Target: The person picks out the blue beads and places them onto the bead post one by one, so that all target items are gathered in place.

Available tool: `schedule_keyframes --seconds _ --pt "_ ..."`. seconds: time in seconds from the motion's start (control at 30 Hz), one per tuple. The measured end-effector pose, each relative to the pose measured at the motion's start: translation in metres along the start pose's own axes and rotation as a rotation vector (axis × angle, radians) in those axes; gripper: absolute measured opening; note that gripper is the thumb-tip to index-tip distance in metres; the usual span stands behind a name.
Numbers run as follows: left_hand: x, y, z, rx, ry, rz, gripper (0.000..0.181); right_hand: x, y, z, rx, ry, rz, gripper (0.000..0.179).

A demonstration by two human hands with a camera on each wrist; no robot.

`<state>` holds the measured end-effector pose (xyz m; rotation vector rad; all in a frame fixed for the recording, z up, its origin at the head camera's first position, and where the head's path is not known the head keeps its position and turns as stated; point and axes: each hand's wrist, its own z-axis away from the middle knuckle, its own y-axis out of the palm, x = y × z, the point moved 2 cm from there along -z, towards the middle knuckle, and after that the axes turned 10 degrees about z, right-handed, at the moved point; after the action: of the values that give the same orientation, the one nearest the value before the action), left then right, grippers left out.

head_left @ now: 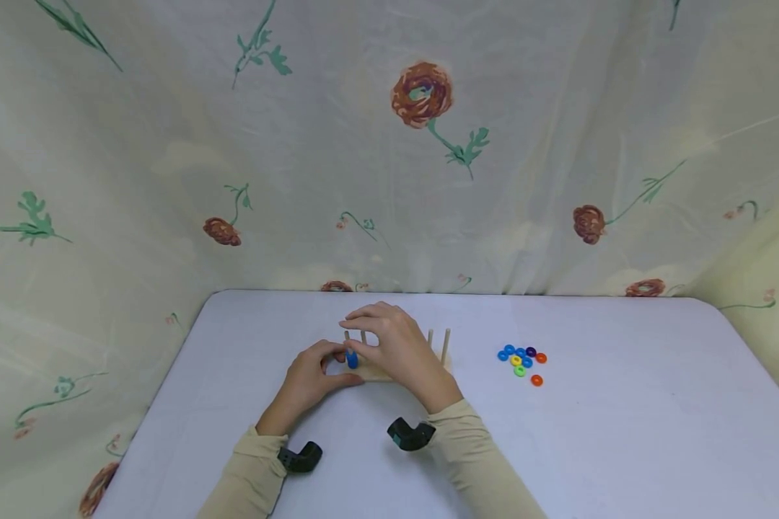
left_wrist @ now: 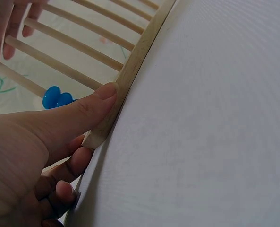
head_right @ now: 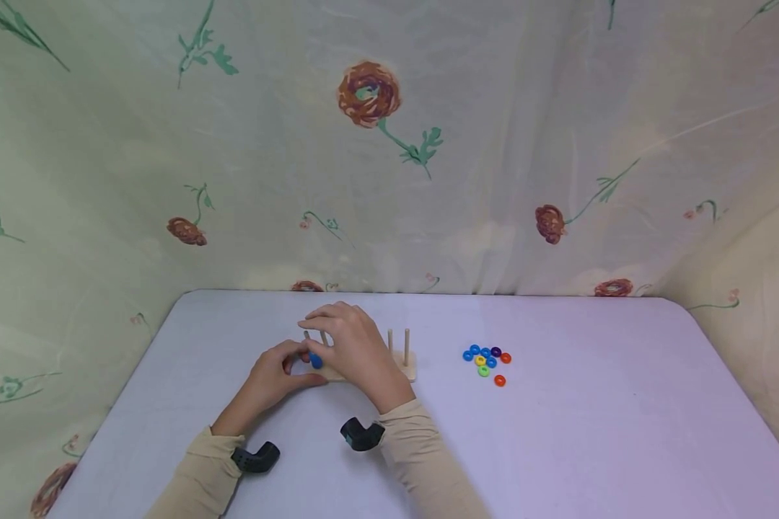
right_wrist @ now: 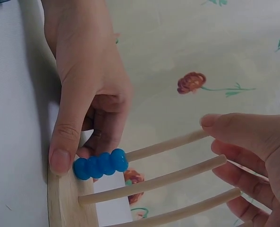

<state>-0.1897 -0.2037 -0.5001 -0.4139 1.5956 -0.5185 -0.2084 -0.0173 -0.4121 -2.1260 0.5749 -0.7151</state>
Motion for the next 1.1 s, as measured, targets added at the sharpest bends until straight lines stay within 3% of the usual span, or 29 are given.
schedule_keyframes --seconds 0.63,1.1 --pt "0.002 -0.002 -0.002 -0.028 0.015 0.005 0.044 -0.004 -0.002 -0.004 0.000 0.001 0.005 0.023" --pt "0.005 0.002 0.000 -0.030 0.016 0.016 0.050 -0.025 -0.029 0.008 -0.033 0.086 0.001 0.024"
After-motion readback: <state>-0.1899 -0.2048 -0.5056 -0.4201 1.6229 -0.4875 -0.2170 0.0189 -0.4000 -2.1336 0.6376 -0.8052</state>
